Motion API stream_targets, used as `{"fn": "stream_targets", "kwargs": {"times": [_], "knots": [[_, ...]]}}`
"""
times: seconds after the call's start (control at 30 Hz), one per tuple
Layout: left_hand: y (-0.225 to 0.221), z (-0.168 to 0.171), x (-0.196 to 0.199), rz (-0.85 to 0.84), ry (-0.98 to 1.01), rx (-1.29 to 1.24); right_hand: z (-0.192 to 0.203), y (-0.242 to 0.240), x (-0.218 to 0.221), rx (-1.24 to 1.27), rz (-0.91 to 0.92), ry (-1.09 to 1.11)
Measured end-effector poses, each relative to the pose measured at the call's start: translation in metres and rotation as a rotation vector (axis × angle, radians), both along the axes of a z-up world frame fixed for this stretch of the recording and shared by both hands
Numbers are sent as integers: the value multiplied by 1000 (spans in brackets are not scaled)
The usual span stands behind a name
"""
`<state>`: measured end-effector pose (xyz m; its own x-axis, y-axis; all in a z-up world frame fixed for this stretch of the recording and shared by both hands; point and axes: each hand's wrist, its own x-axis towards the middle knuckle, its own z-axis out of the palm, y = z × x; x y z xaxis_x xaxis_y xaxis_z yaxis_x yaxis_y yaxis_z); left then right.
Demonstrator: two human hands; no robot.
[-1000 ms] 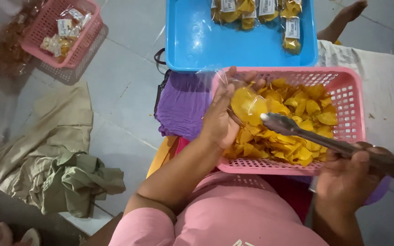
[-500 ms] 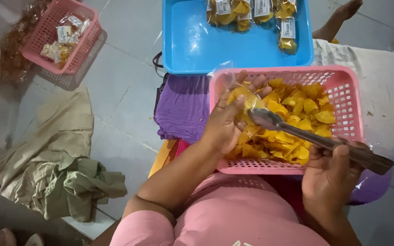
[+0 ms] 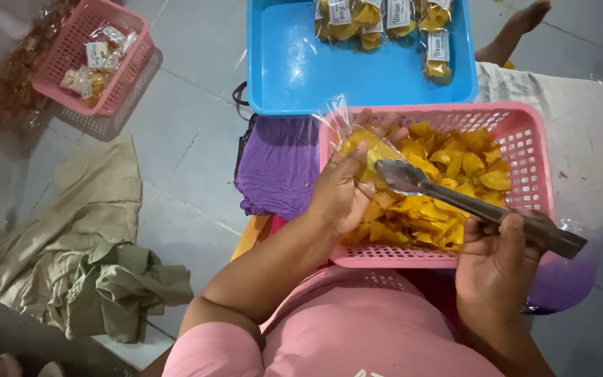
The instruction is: Manually packing fried chips into small plastic bags, adding labels, and organizing them in a tray.
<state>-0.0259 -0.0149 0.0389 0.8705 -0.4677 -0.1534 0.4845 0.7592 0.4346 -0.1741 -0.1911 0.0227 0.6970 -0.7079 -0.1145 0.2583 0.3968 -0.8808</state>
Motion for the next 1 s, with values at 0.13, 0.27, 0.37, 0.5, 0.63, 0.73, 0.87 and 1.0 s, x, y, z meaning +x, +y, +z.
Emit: {"fn": "stream_targets", "kwargs": {"times": [0.13, 0.27, 0.37, 0.5, 0.63, 0.73, 0.87, 1.0], "knots": [[0, -2, -2, 8, -9, -93, 0, 5, 2, -38, 14, 41], [-4, 1, -8, 46, -49, -203, 4, 11, 2, -88, 15, 19], [-6, 5, -13, -35, -81, -136, 8, 16, 6, -64, 21, 4], [-6, 19, -24, -140, -52, -47, 4, 14, 10, -39, 8, 2], [-2, 20, -32, -277, -116, 61, 10, 12, 12, 16, -11, 7], [-4, 3, -37, -304, -3, 149, 17, 7, 12, 33, -29, 41], [3, -5, -32, -41, 152, 80, 22, -2, 7, -21, -40, 10], [7, 14, -20, -2, 127, 16, 14, -7, 5, -89, -50, 47]]}}
